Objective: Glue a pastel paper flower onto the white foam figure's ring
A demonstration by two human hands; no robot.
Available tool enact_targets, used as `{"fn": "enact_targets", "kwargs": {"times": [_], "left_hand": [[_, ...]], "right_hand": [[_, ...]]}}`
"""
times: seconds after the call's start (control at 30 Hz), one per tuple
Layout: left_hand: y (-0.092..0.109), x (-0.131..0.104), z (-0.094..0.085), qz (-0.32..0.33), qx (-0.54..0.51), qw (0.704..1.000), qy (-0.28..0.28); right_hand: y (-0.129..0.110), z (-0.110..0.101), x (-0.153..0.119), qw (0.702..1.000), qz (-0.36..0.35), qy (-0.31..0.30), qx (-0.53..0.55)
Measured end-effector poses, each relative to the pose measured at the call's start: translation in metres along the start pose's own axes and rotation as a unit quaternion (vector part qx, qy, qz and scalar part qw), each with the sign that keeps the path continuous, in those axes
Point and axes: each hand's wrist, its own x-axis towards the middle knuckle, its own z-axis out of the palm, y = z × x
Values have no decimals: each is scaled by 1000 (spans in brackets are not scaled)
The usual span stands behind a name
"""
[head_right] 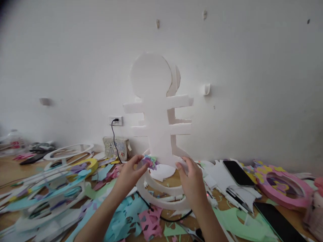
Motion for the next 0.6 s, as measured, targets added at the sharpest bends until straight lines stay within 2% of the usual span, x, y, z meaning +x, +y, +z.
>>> {"fn": "enact_targets", "kwargs": {"times": [0.13,0.3,0.37,0.6], "left_hand": [[2,-1,-2,0,-11,1000,2],[0,-5,-11,81,-5,991,106],[-2,-6,-14,116,11,985,130],[-14,3,-8,166,45,980,101]], "right_hand": [[4,0,2,1000,12,3,-8],[12,-3,5,999,50,19,3],[17,-4,8,998,61,21,8],[39,13,38,997,63,29,-18]]}}
